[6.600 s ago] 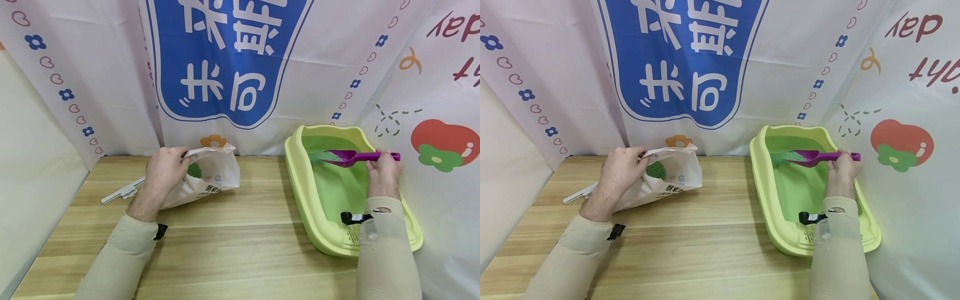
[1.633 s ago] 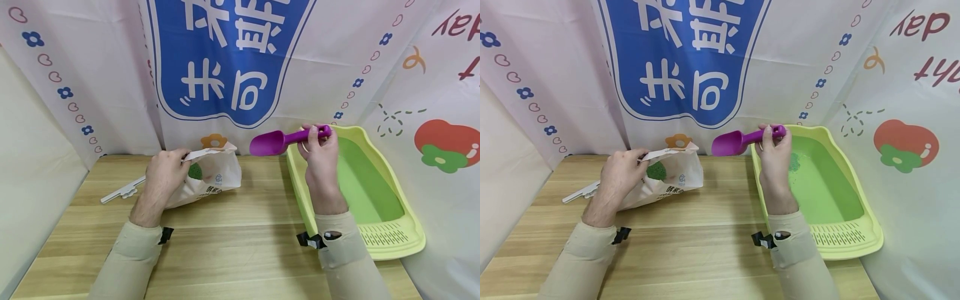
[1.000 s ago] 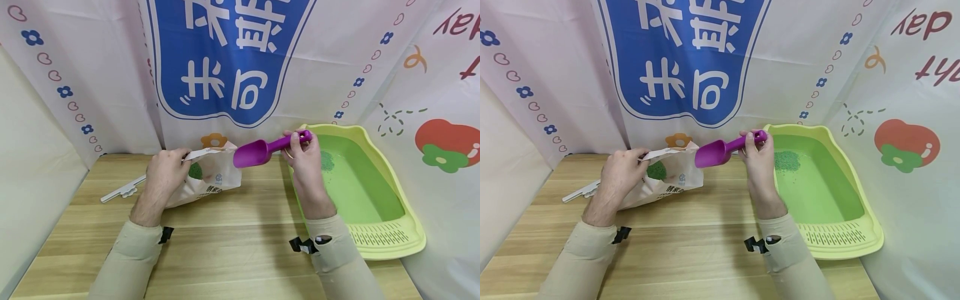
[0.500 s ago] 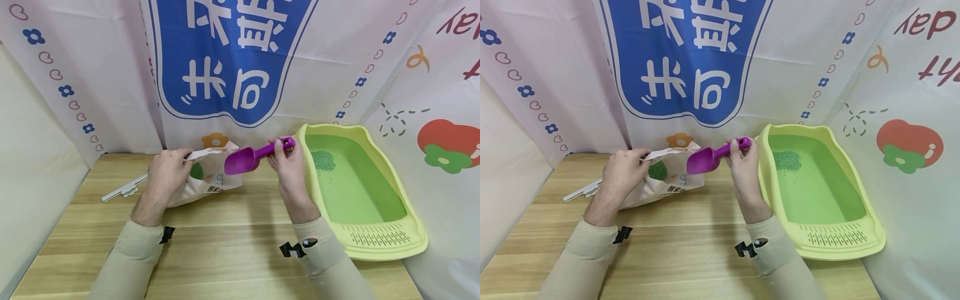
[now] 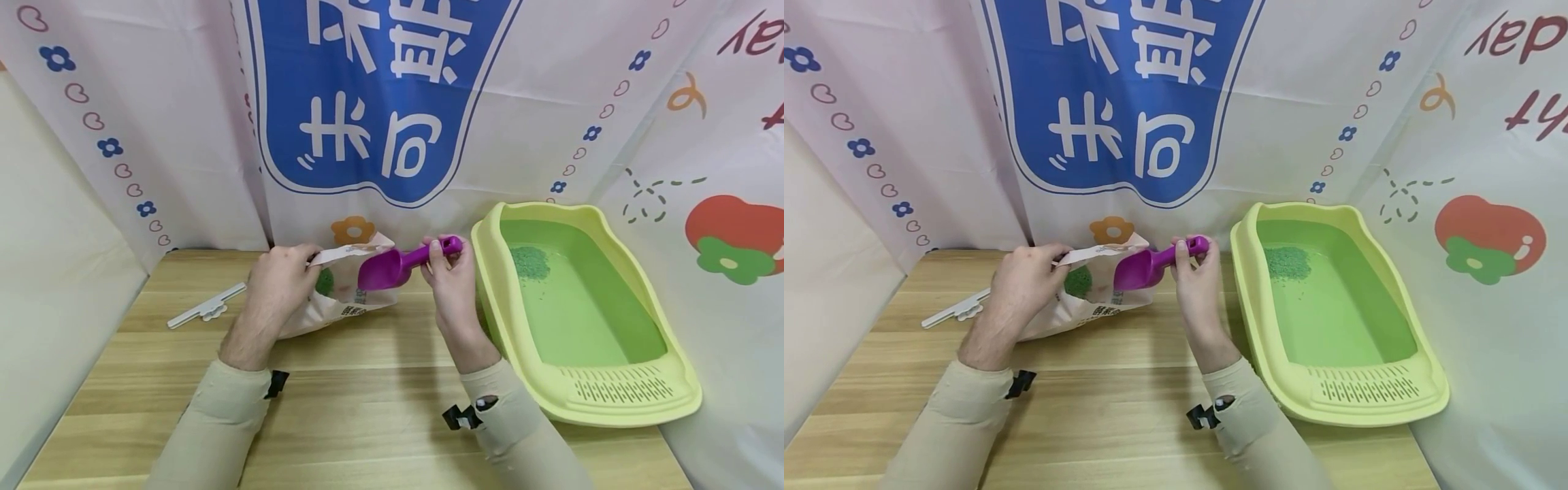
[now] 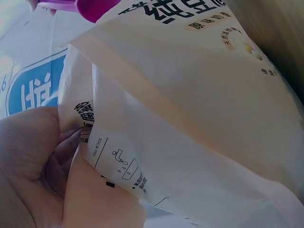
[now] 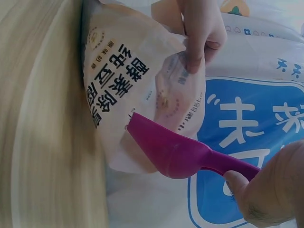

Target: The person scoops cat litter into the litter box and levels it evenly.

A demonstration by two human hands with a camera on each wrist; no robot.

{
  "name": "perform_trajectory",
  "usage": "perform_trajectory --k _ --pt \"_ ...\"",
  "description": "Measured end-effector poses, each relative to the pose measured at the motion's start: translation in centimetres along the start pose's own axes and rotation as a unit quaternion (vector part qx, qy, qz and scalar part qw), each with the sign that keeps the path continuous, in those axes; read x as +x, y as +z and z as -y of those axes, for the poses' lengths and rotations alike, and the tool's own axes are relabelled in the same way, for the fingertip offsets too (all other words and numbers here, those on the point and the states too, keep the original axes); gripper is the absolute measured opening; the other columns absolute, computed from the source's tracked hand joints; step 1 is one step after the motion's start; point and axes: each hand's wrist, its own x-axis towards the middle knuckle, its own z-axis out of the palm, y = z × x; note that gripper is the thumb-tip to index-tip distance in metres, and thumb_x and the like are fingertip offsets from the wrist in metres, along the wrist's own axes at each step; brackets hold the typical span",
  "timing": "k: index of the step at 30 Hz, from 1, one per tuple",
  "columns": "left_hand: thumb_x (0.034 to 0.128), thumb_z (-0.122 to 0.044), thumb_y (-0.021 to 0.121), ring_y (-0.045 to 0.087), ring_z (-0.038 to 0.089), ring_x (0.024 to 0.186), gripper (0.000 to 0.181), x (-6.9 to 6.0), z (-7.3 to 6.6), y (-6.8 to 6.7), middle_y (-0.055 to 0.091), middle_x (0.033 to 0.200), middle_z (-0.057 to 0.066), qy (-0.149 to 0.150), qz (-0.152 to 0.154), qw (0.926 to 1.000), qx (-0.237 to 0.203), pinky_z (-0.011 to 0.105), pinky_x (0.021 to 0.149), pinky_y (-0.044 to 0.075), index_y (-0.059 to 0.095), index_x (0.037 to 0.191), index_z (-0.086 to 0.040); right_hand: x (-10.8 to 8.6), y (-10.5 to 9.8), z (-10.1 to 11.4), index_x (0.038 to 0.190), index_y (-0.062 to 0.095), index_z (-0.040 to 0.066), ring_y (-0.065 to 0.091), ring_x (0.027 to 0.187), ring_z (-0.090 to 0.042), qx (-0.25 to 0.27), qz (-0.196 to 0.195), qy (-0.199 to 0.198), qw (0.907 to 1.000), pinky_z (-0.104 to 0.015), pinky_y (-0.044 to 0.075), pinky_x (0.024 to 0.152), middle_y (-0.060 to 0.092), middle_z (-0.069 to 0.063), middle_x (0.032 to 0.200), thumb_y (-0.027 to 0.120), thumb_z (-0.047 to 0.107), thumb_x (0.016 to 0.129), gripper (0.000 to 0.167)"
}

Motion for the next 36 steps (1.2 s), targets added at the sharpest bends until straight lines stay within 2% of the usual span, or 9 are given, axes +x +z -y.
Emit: perform_trajectory --k 8,17,21,27,30,33,36 --pt "0.1134 -0.014 0.075 0.088 0.042 0.097 0.023 0.0 -0.1 0.2 0.090 0.121 0.020 0.006 0.009 0.9999 0.003 0.064 0.085 0.070 0.086 0.133 -0.007 -0.4 0.7 -1.6 0.138 0.056 0.004 0.073 0.145 -0.035 0.003 0.002 0.009 0.9999 -0.058 0.058 0.127 0.073 -0.023 0.143 0.061 0.007 0.121 0.018" --pt "0.1122 -0.012 0.075 0.086 0.040 0.095 0.023 0.2 0.0 0.5 0.089 0.120 0.020 0.015 0.015 0.9997 0.010 0.061 0.082 0.069 0.086 0.131 -0.006 -0.8 1.0 -3.0 0.141 0.052 -0.002 0.069 0.150 -0.039 0.014 0.018 0.015 0.9996 -0.046 0.060 0.126 0.063 -0.027 0.149 0.060 0.003 0.121 0.022" --pt "0.1124 -0.013 0.075 0.086 0.040 0.096 0.022 0.2 0.0 0.5 0.089 0.119 0.019 0.016 0.018 0.9996 0.017 0.061 0.083 0.069 0.086 0.130 -0.005 -0.8 1.1 -3.6 0.139 0.052 -0.002 0.069 0.149 -0.040 0.008 0.019 0.013 0.9997 -0.047 0.060 0.126 0.063 -0.026 0.147 0.060 0.004 0.121 0.021" --pt "0.1115 -0.014 0.076 0.086 0.043 0.099 0.021 0.2 -0.1 0.5 0.090 0.120 0.019 0.018 0.017 0.9995 0.020 0.064 0.085 0.069 0.087 0.128 -0.007 -0.7 1.1 -4.2 0.140 0.054 -0.001 0.072 0.139 -0.044 -0.021 0.018 0.003 0.9996 -0.050 0.063 0.122 0.065 -0.024 0.142 0.062 0.009 0.121 0.023" --pt "0.1112 -0.014 0.076 0.087 0.045 0.103 0.022 0.2 -0.1 0.6 0.090 0.121 0.019 0.018 0.017 0.9995 0.019 0.065 0.087 0.069 0.087 0.129 -0.007 -0.7 1.0 -4.3 0.144 0.052 -0.004 0.068 0.146 -0.052 -0.020 0.038 -0.004 0.9991 -0.054 0.059 0.127 0.064 -0.028 0.145 0.056 0.010 0.124 0.025" --pt "0.1111 -0.014 0.076 0.087 0.045 0.104 0.022 0.2 -0.1 0.6 0.089 0.122 0.019 0.017 0.017 0.9996 0.018 0.065 0.087 0.069 0.087 0.129 -0.008 -0.9 0.9 -4.4 0.149 0.048 -0.006 0.061 0.157 -0.054 -0.024 0.065 -0.010 0.9976 -0.058 0.053 0.133 0.061 -0.032 0.151 0.047 0.009 0.126 0.028" --pt "0.1116 -0.014 0.075 0.087 0.044 0.104 0.022 0.2 0.0 0.6 0.089 0.122 0.019 0.015 0.018 0.9996 0.017 0.065 0.086 0.069 0.087 0.130 -0.008 -1.0 0.9 -4.5 0.151 0.048 -0.006 0.064 0.154 -0.050 -0.047 0.074 -0.019 0.9960 -0.055 0.055 0.132 0.059 -0.032 0.155 0.047 0.007 0.125 0.029"
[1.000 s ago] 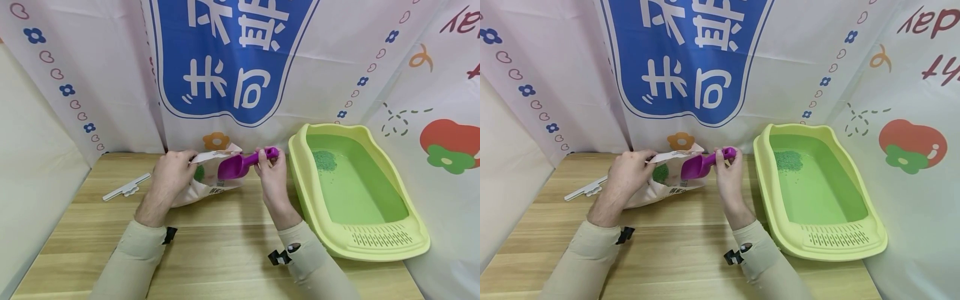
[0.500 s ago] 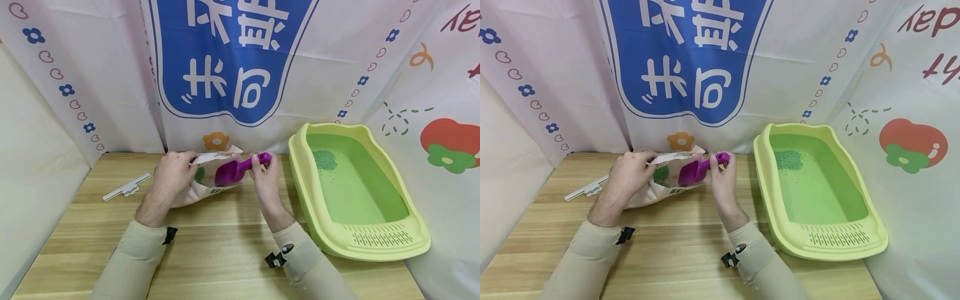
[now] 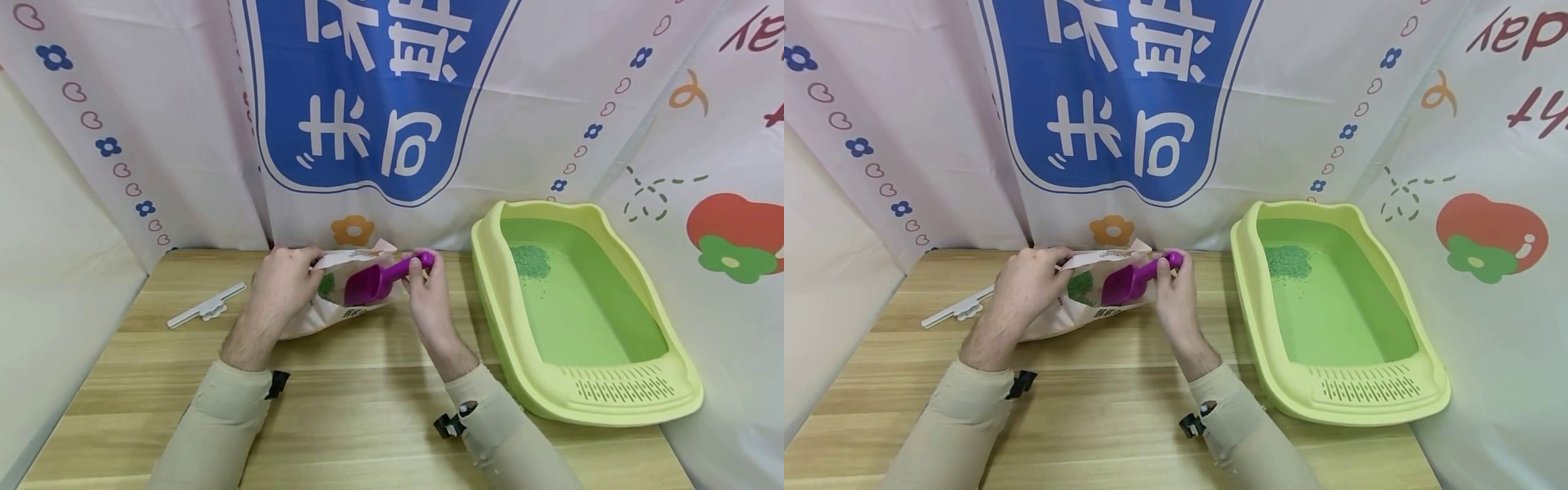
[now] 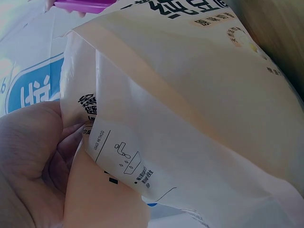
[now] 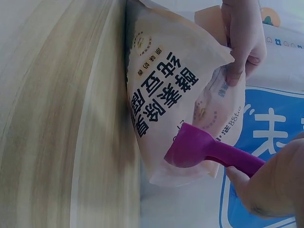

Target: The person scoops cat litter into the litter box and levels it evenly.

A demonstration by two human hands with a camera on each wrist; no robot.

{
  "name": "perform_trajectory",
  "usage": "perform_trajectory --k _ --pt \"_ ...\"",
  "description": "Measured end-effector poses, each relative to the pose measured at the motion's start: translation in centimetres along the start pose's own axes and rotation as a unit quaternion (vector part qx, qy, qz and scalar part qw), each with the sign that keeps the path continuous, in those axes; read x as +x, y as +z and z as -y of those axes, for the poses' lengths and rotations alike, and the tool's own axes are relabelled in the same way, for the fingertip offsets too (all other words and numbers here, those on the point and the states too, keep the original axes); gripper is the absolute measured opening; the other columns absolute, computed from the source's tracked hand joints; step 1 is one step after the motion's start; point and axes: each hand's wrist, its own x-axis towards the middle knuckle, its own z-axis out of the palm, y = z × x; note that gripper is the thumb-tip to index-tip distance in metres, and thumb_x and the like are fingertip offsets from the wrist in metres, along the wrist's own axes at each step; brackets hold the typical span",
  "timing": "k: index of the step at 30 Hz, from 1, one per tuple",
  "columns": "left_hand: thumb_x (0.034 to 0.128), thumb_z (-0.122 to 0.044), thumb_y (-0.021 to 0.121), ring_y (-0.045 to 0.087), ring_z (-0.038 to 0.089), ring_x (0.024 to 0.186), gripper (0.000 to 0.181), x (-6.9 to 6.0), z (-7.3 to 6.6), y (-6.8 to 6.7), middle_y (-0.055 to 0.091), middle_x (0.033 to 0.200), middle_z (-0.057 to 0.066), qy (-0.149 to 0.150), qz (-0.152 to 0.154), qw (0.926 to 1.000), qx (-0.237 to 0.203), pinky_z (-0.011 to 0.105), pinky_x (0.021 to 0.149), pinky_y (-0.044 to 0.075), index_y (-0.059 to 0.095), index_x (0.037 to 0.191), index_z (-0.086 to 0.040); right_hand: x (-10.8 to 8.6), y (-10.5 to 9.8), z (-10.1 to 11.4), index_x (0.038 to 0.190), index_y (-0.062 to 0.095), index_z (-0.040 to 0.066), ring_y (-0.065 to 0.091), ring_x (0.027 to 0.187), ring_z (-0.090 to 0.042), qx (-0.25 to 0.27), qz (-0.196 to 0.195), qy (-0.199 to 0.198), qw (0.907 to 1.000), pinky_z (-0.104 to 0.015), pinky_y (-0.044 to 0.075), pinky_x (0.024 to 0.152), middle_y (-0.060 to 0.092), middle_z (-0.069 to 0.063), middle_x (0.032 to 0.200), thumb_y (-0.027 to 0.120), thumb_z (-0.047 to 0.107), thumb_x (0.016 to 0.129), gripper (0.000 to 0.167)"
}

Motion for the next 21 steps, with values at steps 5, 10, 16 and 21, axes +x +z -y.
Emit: perform_trajectory --k 5,10,16,21 --pt "0.1124 -0.013 0.074 0.086 0.043 0.101 0.023 -0.1 0.1 0.0 0.089 0.121 0.019 -0.001 0.001 1.0000 -0.002 0.063 0.083 0.069 0.086 0.130 -0.007 -0.2 0.0 -0.2 0.144 0.059 -0.004 0.071 0.130 -0.031 -0.031 -0.014 -0.015 0.9993 -0.039 0.065 0.120 0.065 -0.028 0.147 0.057 0.007 0.123 0.024" --pt "0.1124 -0.013 0.074 0.087 0.044 0.102 0.024 -0.1 0.0 -0.1 0.089 0.124 0.020 -0.003 0.001 1.0000 -0.003 0.064 0.084 0.069 0.086 0.132 -0.006 -0.3 -0.1 -0.8 0.138 0.067 -0.003 0.067 0.114 -0.020 -0.074 -0.014 -0.033 0.9966 -0.025 0.063 0.102 0.073 -0.024 0.140 0.061 0.004 0.120 0.020" --pt "0.1118 -0.012 0.074 0.087 0.046 0.103 0.024 -0.1 0.0 -0.1 0.088 0.125 0.021 0.000 0.000 1.0000 0.000 0.064 0.083 0.069 0.085 0.132 -0.006 -0.5 0.4 -1.1 0.146 0.060 -0.007 0.070 0.148 -0.042 -0.082 0.024 -0.038 0.9956 -0.037 0.059 0.127 0.070 -0.028 0.155 0.057 -0.009 0.117 0.030" --pt "0.1110 -0.012 0.074 0.086 0.044 0.097 0.022 -0.1 0.1 0.0 0.089 0.120 0.020 0.007 -0.009 0.9999 0.002 0.062 0.077 0.068 0.086 0.128 -0.006 -0.5 0.5 -1.4 0.144 0.066 -0.004 0.077 0.129 -0.038 -0.135 0.010 -0.062 0.9889 -0.028 0.064 0.110 0.076 -0.024 0.151 0.063 -0.007 0.115 0.029"
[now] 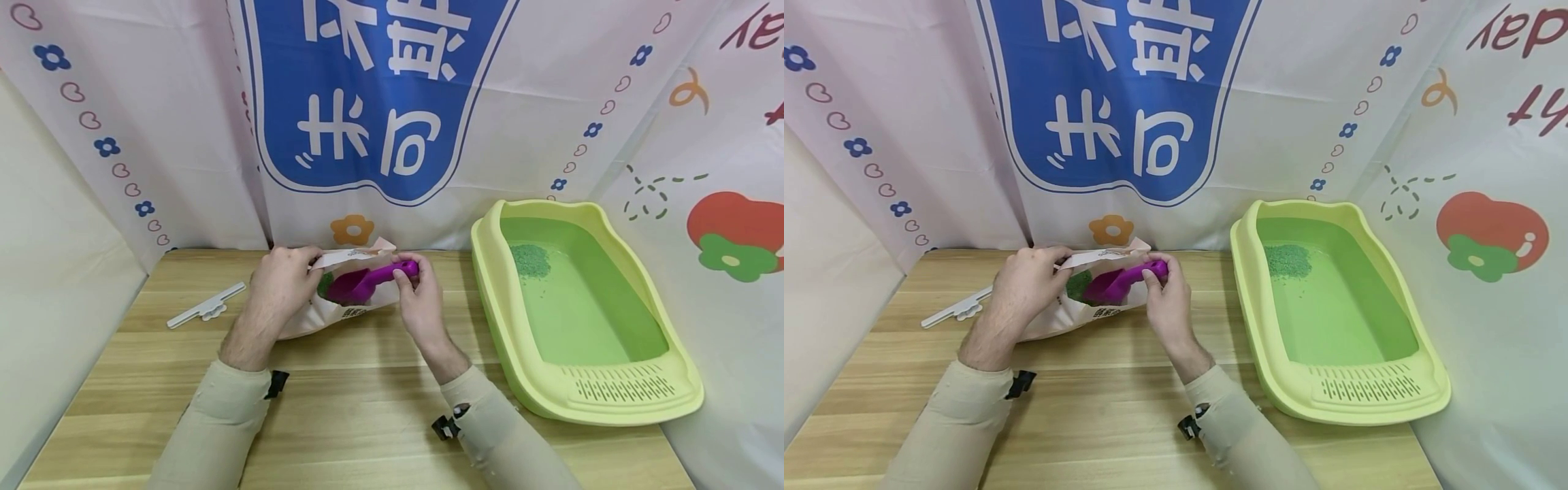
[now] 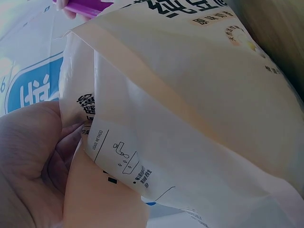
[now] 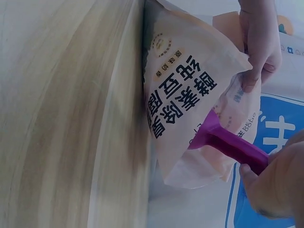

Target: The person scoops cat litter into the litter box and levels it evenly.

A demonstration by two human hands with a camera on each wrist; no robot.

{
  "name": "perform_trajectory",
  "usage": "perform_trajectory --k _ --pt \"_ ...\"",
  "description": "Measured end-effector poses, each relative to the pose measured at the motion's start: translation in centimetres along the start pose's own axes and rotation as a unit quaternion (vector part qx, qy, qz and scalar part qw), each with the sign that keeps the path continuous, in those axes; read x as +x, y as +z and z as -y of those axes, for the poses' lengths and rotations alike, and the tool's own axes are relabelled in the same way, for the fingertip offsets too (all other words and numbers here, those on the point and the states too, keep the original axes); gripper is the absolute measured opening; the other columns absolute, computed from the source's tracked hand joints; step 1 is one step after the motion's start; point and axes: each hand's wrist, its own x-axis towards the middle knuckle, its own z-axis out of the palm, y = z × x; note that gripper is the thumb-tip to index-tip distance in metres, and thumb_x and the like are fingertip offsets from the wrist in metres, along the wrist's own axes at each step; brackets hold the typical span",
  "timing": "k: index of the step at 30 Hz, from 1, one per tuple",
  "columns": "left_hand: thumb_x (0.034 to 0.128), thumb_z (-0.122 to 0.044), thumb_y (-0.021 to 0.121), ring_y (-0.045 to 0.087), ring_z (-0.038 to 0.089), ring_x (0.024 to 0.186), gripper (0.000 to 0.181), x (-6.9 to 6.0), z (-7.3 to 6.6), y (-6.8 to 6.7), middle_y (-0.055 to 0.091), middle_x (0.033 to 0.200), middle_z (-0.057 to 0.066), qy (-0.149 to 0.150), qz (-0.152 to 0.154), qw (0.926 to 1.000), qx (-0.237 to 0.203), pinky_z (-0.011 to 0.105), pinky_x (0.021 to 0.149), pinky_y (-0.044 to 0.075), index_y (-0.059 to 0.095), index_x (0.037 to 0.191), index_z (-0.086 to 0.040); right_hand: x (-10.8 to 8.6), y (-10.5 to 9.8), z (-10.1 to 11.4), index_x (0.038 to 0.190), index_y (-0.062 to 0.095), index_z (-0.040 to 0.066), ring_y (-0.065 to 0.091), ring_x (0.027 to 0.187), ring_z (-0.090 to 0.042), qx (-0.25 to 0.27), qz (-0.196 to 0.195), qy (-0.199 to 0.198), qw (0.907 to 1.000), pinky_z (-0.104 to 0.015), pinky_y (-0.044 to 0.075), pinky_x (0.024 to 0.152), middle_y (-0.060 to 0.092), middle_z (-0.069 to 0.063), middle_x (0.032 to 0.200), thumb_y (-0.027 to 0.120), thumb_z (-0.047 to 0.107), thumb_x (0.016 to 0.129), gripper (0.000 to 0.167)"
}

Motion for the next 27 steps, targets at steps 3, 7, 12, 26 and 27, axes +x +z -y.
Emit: perform_trajectory --k 3,7,12,26,27 --pt "0.1112 -0.013 0.074 0.086 0.044 0.097 0.022 0.0 0.0 0.0 0.089 0.120 0.020 -0.001 0.000 1.0000 0.000 0.062 0.078 0.067 0.086 0.129 -0.007 0.0 0.1 -0.2 0.143 0.070 -0.001 0.079 0.120 -0.034 -0.033 -0.008 -0.008 0.9994 -0.027 0.064 0.101 0.079 -0.023 0.146 0.067 -0.003 0.115 0.028" --pt "0.1123 -0.014 0.074 0.087 0.045 0.100 0.023 0.0 0.1 0.0 0.089 0.124 0.021 -0.007 0.003 1.0000 -0.003 0.064 0.080 0.068 0.086 0.131 -0.007 -0.1 0.5 -0.5 0.145 0.070 0.000 0.081 0.121 -0.036 -0.055 0.003 -0.005 0.9985 -0.039 0.069 0.106 0.078 -0.024 0.143 0.069 0.000 0.115 0.030" --pt "0.1130 -0.015 0.073 0.086 0.046 0.099 0.024 0.0 0.1 -0.1 0.089 0.125 0.021 -0.011 0.003 0.9999 -0.002 0.064 0.079 0.068 0.085 0.133 -0.008 0.1 1.2 -0.8 0.147 0.067 -0.001 0.080 0.130 -0.044 -0.052 0.038 0.023 0.9977 -0.049 0.069 0.113 0.076 -0.028 0.143 0.065 0.002 0.117 0.030" --pt "0.1137 -0.014 0.073 0.087 0.048 0.099 0.025 0.1 0.2 -0.2 0.088 0.126 0.022 -0.011 -0.001 0.9999 -0.002 0.066 0.079 0.069 0.085 0.134 -0.008 0.6 2.2 -2.2 0.153 0.055 -0.003 0.071 0.150 -0.046 0.040 0.081 0.080 0.9927 -0.046 0.061 0.126 0.063 -0.031 0.160 0.057 0.020 0.125 0.036" --pt "0.1140 -0.014 0.073 0.087 0.049 0.099 0.025 0.1 0.2 -0.2 0.088 0.126 0.022 -0.010 -0.003 0.9999 -0.002 0.066 0.079 0.068 0.085 0.134 -0.008 0.7 2.2 -2.4 0.153 0.055 -0.002 0.070 0.152 -0.044 0.058 0.083 0.083 0.9914 -0.045 0.060 0.127 0.062 -0.029 0.161 0.058 0.021 0.125 0.037"
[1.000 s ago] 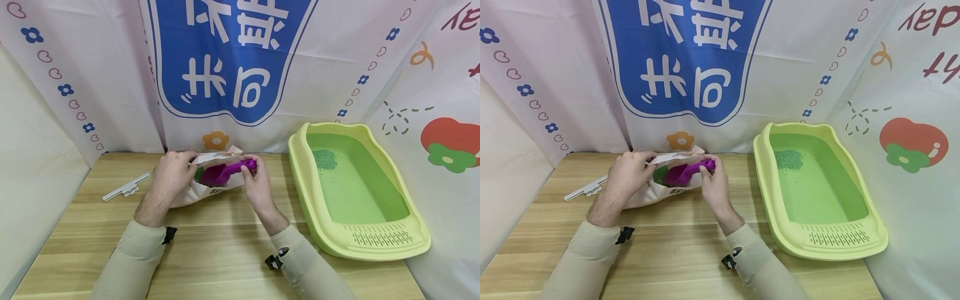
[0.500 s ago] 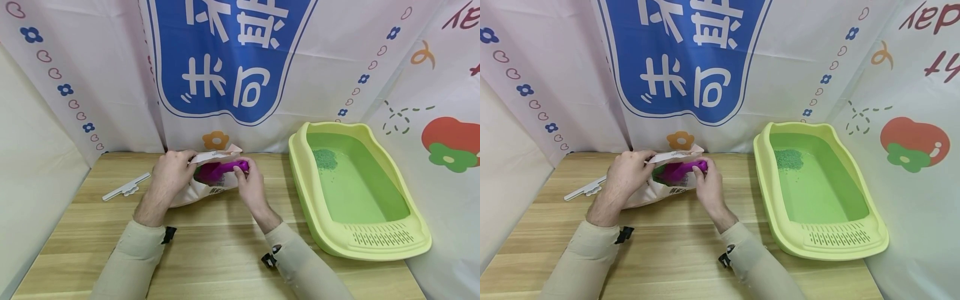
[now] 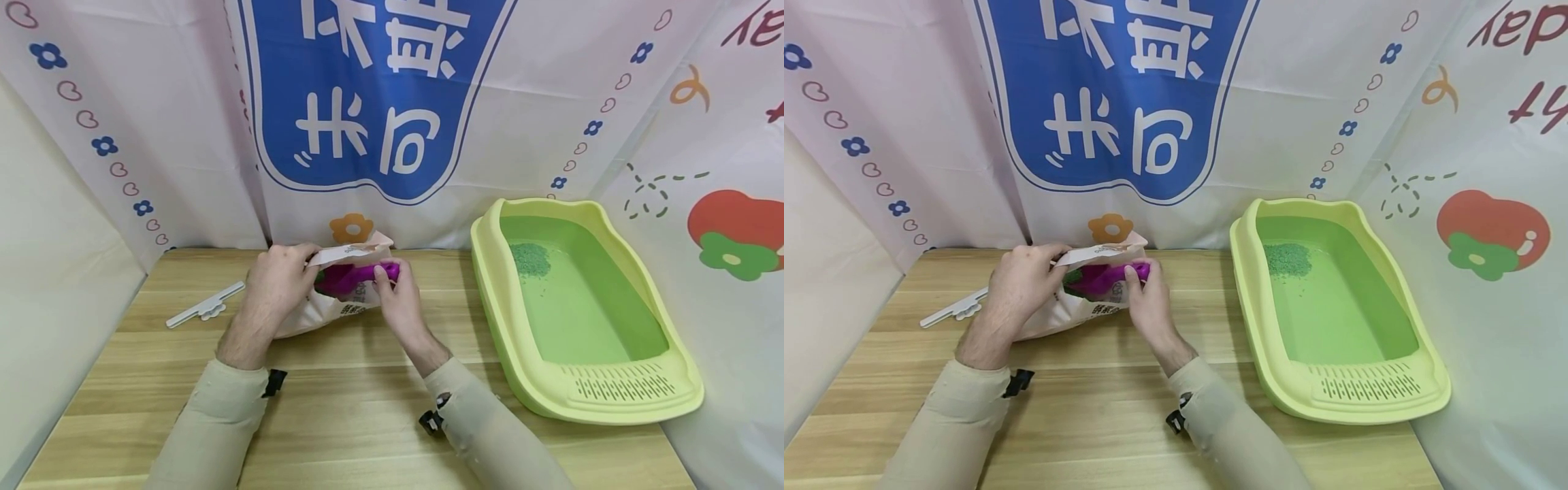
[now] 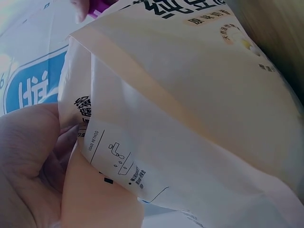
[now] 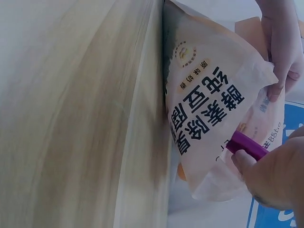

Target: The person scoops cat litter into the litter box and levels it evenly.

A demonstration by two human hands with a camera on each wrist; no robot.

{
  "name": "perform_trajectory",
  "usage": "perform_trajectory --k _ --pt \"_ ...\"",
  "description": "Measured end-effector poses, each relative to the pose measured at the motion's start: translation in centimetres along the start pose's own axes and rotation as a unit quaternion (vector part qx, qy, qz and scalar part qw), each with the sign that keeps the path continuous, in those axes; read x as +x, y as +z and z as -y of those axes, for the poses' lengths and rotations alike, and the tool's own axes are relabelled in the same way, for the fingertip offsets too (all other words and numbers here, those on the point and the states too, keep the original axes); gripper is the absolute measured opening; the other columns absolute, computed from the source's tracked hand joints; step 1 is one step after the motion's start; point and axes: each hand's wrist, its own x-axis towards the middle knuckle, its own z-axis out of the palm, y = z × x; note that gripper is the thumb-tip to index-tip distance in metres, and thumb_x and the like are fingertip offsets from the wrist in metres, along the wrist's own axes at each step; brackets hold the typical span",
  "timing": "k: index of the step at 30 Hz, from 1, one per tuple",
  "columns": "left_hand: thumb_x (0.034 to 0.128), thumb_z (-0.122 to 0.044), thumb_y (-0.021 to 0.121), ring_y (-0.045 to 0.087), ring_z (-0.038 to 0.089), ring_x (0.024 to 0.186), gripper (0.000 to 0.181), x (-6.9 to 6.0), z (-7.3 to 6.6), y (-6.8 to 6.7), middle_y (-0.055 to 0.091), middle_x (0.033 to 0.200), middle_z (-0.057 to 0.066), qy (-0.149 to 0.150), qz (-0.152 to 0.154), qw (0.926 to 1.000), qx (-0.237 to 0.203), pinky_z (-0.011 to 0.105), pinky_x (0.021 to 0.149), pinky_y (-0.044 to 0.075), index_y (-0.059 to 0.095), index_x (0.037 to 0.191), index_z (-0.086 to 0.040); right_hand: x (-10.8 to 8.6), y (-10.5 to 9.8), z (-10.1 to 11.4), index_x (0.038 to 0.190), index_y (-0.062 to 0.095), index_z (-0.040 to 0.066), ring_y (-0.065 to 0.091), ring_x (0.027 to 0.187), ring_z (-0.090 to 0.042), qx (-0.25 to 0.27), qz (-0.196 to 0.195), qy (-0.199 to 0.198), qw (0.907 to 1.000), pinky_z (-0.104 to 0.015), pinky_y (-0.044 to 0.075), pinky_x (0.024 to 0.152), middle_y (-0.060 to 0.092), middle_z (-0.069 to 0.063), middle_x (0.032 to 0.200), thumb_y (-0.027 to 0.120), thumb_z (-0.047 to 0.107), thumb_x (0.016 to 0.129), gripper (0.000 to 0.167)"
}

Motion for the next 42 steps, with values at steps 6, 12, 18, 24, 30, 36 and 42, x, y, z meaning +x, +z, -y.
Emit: perform_trajectory --k 6,12,18,24,30,36,42 --pt "0.1147 -0.016 0.074 0.087 0.052 0.100 0.023 0.1 0.3 0.1 0.089 0.124 0.021 0.006 -0.018 0.9998 0.004 0.069 0.077 0.068 0.086 0.133 -0.009 1.1 0.4 -2.1 0.148 0.056 0.001 0.071 0.150 -0.040 0.040 0.032 -0.006 0.9987 -0.046 0.060 0.128 0.064 -0.027 0.158 0.060 0.024 0.124 0.033" --pt "0.1145 -0.017 0.075 0.087 0.053 0.099 0.024 0.3 0.5 0.1 0.089 0.123 0.021 0.004 -0.022 0.9998 0.002 0.067 0.074 0.067 0.086 0.134 -0.010 0.0 1.6 -0.1 0.151 0.053 -0.001 0.074 0.133 -0.044 -0.021 0.042 0.001 0.9989 -0.047 0.066 0.113 0.066 -0.036 0.151 0.051 0.014 0.125 0.029" --pt "0.1144 -0.016 0.075 0.087 0.053 0.098 0.024 0.3 0.6 0.0 0.089 0.122 0.022 0.003 -0.020 0.9998 -0.002 0.067 0.074 0.067 0.086 0.134 -0.010 0.3 2.1 -0.4 0.154 0.049 -0.002 0.070 0.148 -0.046 0.036 0.039 0.011 0.9985 -0.049 0.061 0.126 0.061 -0.034 0.159 0.054 0.014 0.125 0.034" --pt "0.1140 -0.016 0.075 0.087 0.053 0.099 0.023 0.3 0.6 -0.1 0.089 0.122 0.021 0.004 -0.022 0.9998 -0.001 0.068 0.074 0.067 0.086 0.134 -0.010 1.0 2.9 -0.8 0.154 0.045 -0.010 0.052 0.169 -0.047 0.149 0.034 0.015 0.9881 -0.056 0.041 0.142 0.050 -0.033 0.172 0.050 0.012 0.125 0.037" --pt "0.1142 -0.015 0.074 0.087 0.052 0.097 0.024 0.3 0.6 -0.1 0.089 0.122 0.022 0.002 -0.015 0.9999 0.000 0.066 0.073 0.067 0.085 0.135 -0.009 1.5 3.5 -0.4 0.153 0.046 -0.011 0.046 0.173 -0.047 0.196 -0.003 0.040 0.9798 -0.056 0.040 0.141 0.050 -0.036 0.172 0.044 0.012 0.127 0.034" --pt "0.1139 -0.014 0.075 0.087 0.053 0.101 0.024 0.4 0.5 -0.1 0.089 0.125 0.022 0.002 -0.013 0.9999 0.001 0.068 0.076 0.068 0.085 0.135 -0.009 1.8 3.4 -0.6 0.163 0.042 -0.009 0.048 0.171 -0.048 0.200 -0.017 0.061 0.9778 -0.055 0.043 0.140 0.049 -0.037 0.172 0.043 0.014 0.127 0.043" --pt "0.1133 -0.013 0.075 0.087 0.053 0.103 0.024 0.4 0.4 0.1 0.089 0.125 0.021 0.003 -0.016 0.9999 0.003 0.069 0.078 0.068 0.085 0.135 -0.009 2.1 3.1 -0.7 0.164 0.041 -0.010 0.058 0.165 -0.047 0.222 -0.027 0.088 0.9707 -0.048 0.048 0.137 0.052 -0.038 0.170 0.043 0.014 0.127 0.044"
